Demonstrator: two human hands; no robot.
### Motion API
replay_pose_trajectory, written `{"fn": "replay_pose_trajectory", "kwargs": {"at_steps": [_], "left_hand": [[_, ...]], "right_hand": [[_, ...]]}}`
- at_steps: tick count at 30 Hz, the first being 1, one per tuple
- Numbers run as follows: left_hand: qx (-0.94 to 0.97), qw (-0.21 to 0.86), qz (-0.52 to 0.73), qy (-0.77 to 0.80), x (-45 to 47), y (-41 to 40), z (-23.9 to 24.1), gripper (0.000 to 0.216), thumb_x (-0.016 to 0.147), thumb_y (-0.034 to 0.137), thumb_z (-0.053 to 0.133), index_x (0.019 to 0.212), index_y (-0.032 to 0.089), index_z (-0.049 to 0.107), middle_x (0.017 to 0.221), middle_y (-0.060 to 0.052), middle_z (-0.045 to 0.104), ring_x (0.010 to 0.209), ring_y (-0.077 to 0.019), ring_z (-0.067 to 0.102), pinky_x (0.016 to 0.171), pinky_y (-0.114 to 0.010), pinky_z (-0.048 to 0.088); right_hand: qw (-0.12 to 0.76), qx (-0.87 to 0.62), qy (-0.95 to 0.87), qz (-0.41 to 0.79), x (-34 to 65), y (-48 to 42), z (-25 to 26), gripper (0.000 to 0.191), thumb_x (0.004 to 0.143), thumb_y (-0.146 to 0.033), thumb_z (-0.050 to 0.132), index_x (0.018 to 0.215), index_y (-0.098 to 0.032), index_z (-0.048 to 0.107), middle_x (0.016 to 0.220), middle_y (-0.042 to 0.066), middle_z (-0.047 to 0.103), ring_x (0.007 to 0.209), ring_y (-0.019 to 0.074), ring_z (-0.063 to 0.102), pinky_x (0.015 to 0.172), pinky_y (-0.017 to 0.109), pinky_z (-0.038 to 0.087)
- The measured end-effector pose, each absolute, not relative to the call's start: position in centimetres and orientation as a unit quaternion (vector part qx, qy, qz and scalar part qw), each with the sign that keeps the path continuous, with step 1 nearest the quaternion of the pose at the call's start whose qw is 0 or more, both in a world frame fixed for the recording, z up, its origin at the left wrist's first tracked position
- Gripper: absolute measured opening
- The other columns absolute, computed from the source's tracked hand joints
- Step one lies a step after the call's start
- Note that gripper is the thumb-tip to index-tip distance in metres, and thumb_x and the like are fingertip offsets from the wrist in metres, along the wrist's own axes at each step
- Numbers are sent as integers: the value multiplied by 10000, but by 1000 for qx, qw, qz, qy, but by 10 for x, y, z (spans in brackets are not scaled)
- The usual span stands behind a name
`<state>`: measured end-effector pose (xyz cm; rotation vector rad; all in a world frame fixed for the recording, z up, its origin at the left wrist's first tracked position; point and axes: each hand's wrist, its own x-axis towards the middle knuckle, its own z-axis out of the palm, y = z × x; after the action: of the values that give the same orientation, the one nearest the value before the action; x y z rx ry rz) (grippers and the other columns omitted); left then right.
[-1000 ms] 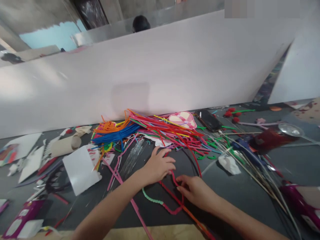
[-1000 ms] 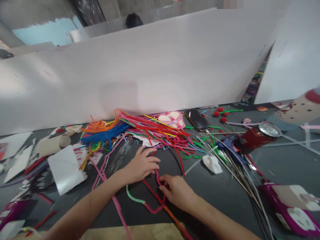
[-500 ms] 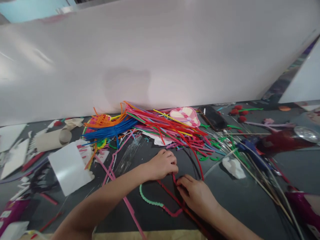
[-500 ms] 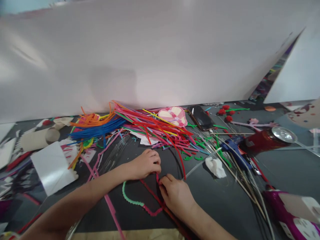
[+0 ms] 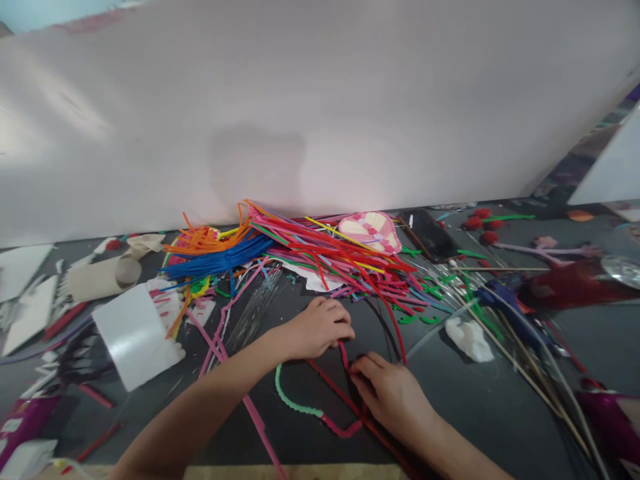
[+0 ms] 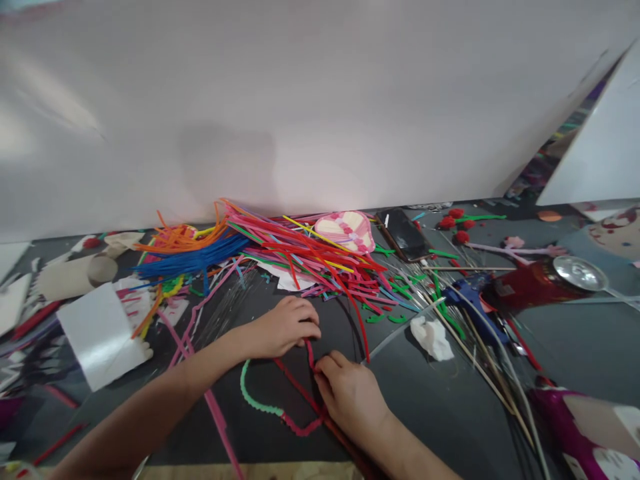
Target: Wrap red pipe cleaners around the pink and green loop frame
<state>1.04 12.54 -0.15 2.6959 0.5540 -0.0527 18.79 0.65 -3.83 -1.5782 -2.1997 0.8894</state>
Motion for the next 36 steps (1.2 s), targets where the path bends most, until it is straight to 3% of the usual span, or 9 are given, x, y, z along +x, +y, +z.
{"fn": "replay_pose_trajectory", "kwargs": {"at_steps": [7, 10, 13, 18, 21, 25, 29, 32, 36], "left_hand": [[914, 145, -38, 376, -12, 72, 35, 266, 811, 61, 458, 1016, 179, 580, 1020, -63, 604, 988, -210, 493, 871, -348, 390], [913, 161, -67, 370, -13, 25, 32, 205, 837, 155, 503, 1020, 195, 585, 998, -45, 628, 958, -214, 521, 852, -356, 405], [906, 153, -47, 393, -12, -15, 15, 287, 861, 298, 537, 1138, 228, 548, 1153, -27, 615, 1053, -212, 518, 923, -386, 370], [915, 76, -16, 397, -16, -39, -11, 475, 863, 538, 432, 1230, 249, 513, 1278, -48, 570, 1234, -252, 418, 1044, -524, 208], [912, 29, -10, 410, -17, -41, -15, 499, 866, 554, 407, 1260, 261, 498, 1334, -48, 525, 1290, -267, 353, 1055, -565, 168], [901, 12, 25, 433, -8, -51, -17, 434, 907, 447, 404, 1292, 257, 471, 1359, -53, 501, 1305, -243, 348, 1082, -559, 143], [918, 52, 32, 392, 9, -71, -25, 582, 891, 553, 322, 1330, 186, 424, 1386, -87, 465, 1327, -242, 322, 1093, -565, 153], [911, 75, 26, 405, 15, -80, -28, 678, 866, 612, 278, 1334, 142, 417, 1386, -117, 457, 1328, -263, 323, 1091, -588, 152], [906, 94, 24, 413, 13, -80, -28, 659, 865, 602, 308, 1347, 162, 401, 1359, -104, 494, 1319, -250, 345, 1104, -581, 132]], "right_hand": [[228, -519, -722, 397, 219, 4, -20, 241, 915, -194, 351, 980, -193, 583, 906, 60, 660, 829, 153, 636, 717, 233, 469], [161, -498, -751, 401, 230, -17, -14, 227, 915, -217, 374, 958, -216, 597, 865, 43, 660, 776, 161, 640, 673, 243, 469], [93, -496, -766, 397, 233, -45, -16, 179, 890, -218, 436, 953, -230, 603, 852, 32, 667, 741, 168, 647, 614, 234, 463], [64, -478, -787, 385, 221, -83, -25, 259, 855, -143, 460, 1076, -218, 574, 933, 43, 677, 796, 166, 655, 661, 224, 481], [70, -433, -817, 375, 212, -93, -25, 274, 819, -122, 494, 1067, -197, 583, 915, 47, 678, 800, 162, 650, 678, 212, 485], [101, -437, -828, 337, 216, -81, -23, 282, 866, -102, 412, 1041, -218, 601, 901, 38, 671, 788, 138, 642, 693, 203, 484], [124, -474, -837, 243, 226, -46, -23, 337, 892, -107, 362, 1129, -205, 580, 1039, 79, 639, 912, 170, 619, 794, 277, 493], [88, -437, -874, 196, 220, -23, -22, 428, 846, -44, 382, 1193, -222, 559, 1127, 82, 605, 991, 172, 592, 841, 275, 478], [23, -388, -907, 160, 203, -11, -21, 469, 826, -44, 431, 1228, -255, 548, 1108, 59, 606, 940, 171, 599, 767, 238, 487]]}}
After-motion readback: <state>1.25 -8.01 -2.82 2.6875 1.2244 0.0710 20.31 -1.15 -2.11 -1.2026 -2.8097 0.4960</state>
